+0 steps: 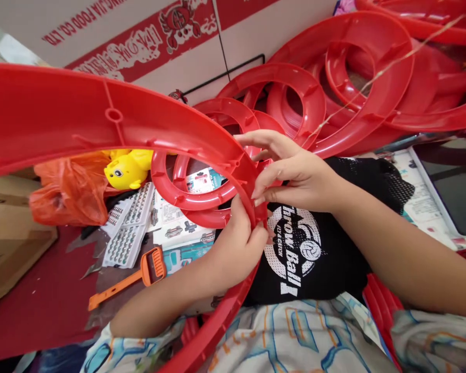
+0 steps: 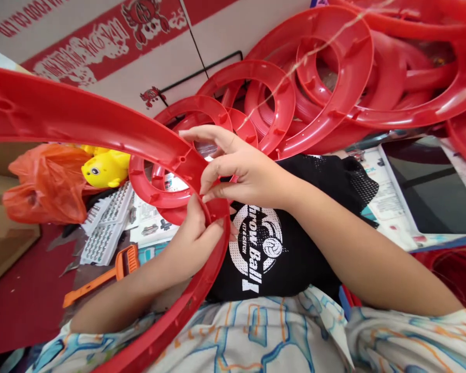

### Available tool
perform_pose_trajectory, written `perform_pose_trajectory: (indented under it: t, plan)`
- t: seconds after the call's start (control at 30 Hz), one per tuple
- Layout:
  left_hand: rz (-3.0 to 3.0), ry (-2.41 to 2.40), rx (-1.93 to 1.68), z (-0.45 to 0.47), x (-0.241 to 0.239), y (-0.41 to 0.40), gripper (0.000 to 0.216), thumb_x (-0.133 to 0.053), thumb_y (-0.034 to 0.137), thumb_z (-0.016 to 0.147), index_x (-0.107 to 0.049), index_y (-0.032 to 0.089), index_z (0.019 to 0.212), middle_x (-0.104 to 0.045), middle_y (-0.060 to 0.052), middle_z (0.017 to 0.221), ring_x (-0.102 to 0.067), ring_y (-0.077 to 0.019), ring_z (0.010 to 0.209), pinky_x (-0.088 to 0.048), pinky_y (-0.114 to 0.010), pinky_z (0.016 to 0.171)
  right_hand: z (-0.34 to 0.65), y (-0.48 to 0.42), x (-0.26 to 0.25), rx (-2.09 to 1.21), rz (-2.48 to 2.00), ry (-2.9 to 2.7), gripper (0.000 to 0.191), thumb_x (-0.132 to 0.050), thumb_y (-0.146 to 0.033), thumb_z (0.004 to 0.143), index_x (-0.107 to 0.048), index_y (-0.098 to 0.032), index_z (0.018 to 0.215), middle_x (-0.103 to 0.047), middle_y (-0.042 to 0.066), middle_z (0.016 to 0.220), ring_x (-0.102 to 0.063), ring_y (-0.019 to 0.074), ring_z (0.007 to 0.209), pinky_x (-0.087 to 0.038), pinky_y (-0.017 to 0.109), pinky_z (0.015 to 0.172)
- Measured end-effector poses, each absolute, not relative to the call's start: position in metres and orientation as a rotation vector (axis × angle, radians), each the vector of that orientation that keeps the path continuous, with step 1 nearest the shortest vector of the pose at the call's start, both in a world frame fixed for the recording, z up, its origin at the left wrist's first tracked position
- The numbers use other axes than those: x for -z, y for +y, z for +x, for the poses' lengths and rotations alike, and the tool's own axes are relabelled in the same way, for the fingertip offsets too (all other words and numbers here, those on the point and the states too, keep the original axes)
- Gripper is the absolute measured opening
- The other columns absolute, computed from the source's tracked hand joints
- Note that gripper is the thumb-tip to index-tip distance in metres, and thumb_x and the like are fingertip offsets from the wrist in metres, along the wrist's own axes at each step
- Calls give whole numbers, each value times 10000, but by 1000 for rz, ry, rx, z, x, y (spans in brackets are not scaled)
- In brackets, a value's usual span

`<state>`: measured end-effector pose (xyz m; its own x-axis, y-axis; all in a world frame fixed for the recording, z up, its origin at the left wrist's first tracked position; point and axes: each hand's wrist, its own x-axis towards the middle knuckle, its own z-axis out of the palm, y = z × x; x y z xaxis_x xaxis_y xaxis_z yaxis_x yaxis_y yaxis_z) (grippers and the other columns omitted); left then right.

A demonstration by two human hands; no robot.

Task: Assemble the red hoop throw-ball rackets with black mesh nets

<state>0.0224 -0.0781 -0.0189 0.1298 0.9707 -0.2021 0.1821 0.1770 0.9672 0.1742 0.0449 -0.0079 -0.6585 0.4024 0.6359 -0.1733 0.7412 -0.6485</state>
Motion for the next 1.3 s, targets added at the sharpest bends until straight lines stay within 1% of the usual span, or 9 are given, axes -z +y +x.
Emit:
perform_pose_trajectory:
  t: [0.1, 0.2, 0.33, 0.43, 0.6, 0.83, 0.93, 1.07, 1.3]
  plan:
    - [1312, 1348, -792, 21, 17, -79, 307, -483, 99, 888, -329, 216, 1126, -590, -68, 1033, -640, -207, 847, -553, -445, 791, 176, 44, 5, -1013, -184, -2102, 20, -734, -179, 820, -750, -190, 819, -513, 76, 1445, -510, 208, 1350, -441, 418, 1135]
    - [1414, 1348, -722, 19, 12, -79, 405, -506, 126, 888, -308, 196, 1234, -571, -155, 1243, -574, -318, 1180, -452, -572, 1025, 180, 44, -2, -1127, -180, -2134, 10, -758, -175, 797, -761, -175, 806, -648, 74, 1217, -572, 204, 1269, -470, 377, 1108]
    - [1519, 1294, -686, 17, 6, -80, 457, -481, 107, 889, -282, 178, 1294, -386, -199, 1514, -379, -343, 1432, -321, -557, 1183, 184, 43, -9, -1149, -238, -2183, 15, -777, -183, 787, -764, -176, 792, -697, 24, 945, -661, 162, 1051, -547, 297, 959]
    - [1503, 1274, -635, 15, 5, -81, 485, -502, 152, 913, -253, 188, 1328, -431, -189, 1483, -542, -313, 1287, -443, -489, 1086, 184, 43, -10, -1157, -252, -2181, 15, -772, -172, 789, -763, -184, 791, -699, -11, 854, -668, 118, 866, -564, 273, 878]
    - [1427, 1252, -594, 15, 8, -84, 527, -508, 202, 934, -186, 211, 1351, -646, -101, 1077, -679, -234, 872, -580, -426, 784, 179, 45, -5, -1109, -276, -2157, 37, -783, -193, 775, -756, -206, 754, -680, -22, 745, -677, 130, 828, -573, 305, 922]
    - [1350, 1118, -612, 19, 12, -84, 264, -462, 196, 954, -278, 221, 1141, -673, -57, 911, -695, -188, 781, -627, -350, 693, 181, 46, 0, -1013, -207, -2212, 109, -712, -250, 858, -730, -202, 762, -673, -50, 796, -653, 96, 948, -536, 276, 948]
    - [1346, 1125, -575, 19, 10, -84, 236, -454, 188, 951, -280, 224, 1107, -661, -41, 893, -684, -176, 758, -623, -351, 685, 183, 46, 1, -1006, -159, -2225, 133, -681, -228, 886, -727, -174, 774, -664, 12, 1080, -619, 141, 1132, -497, 314, 1052]
    - [1305, 1126, -551, 20, 6, -84, 192, -438, 174, 957, -269, 234, 1023, -629, -35, 892, -669, -160, 763, -616, -340, 701, 185, 48, 1, -1017, -143, -2212, 93, -723, -228, 856, -737, -177, 779, -486, 61, 1383, -439, 228, 1389, -420, 353, 1166]
    - [1321, 1047, -643, 19, 9, -85, 265, -436, 193, 982, -227, 219, 1143, -640, -34, 844, -663, -163, 729, -602, -322, 674, 179, 47, 3, -1014, -180, -2138, 83, -711, -199, 844, -720, -180, 764, -550, 47, 1359, -538, 187, 1289, -425, 347, 1164]
